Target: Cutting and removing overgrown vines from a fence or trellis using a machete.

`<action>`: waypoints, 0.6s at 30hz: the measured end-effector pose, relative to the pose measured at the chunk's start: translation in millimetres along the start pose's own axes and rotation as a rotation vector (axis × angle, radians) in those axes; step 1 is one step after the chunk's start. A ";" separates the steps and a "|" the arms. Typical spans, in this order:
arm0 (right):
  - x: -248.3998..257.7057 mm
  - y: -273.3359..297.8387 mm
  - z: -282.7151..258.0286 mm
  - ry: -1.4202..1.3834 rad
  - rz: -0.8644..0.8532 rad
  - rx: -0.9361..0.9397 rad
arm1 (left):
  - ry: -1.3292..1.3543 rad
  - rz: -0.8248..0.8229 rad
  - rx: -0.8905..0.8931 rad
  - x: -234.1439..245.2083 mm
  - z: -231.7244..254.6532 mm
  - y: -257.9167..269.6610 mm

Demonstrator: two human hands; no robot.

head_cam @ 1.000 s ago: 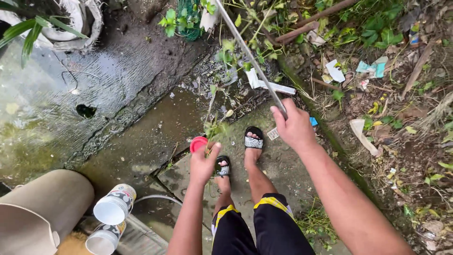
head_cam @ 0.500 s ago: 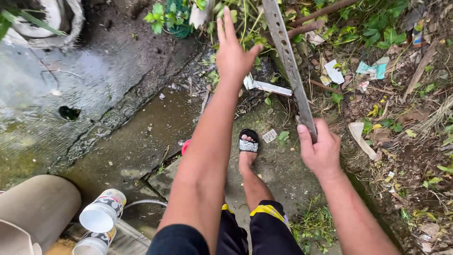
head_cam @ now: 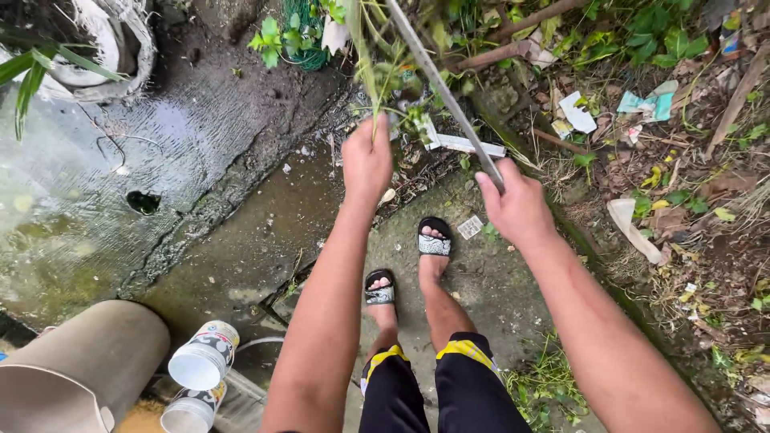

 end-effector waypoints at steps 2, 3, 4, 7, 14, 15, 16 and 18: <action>-13.5 -6.4 -10.2 0.017 -0.070 -0.007 | -0.043 0.018 -0.118 21.5 -7.8 40.0; -23.3 -7.5 -15.6 0.033 -0.140 -0.016 | -0.087 0.032 -0.235 33.8 -9.2 62.0; -25.0 -7.5 -17.1 0.032 -0.126 -0.012 | -0.082 0.035 -0.249 47.2 -11.5 83.5; -40.8 13.7 -2.6 0.051 -0.360 -0.156 | -0.089 0.204 -0.069 92.8 -47.2 132.9; -22.6 105.2 63.0 0.024 -0.289 -0.272 | 0.650 0.580 0.128 152.4 36.9 20.6; -22.2 121.1 80.2 0.033 -0.311 -0.321 | 0.695 0.487 0.033 139.9 59.3 -8.8; -19.6 132.5 85.8 0.034 -0.313 -0.329 | 0.693 0.481 0.039 115.7 54.9 -45.4; -13.2 146.9 95.0 -0.013 -0.251 -0.275 | 0.187 0.499 0.017 65.6 49.8 -120.5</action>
Point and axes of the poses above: each hand's wrist, its own y-axis away from the middle knuckle, its own x-axis out of the back of the hand, z = x × y, the point moved 6 cm from there along -y, towards the middle knuckle, and after that the axes turned 9 degrees about z, right-handed, at the moved point
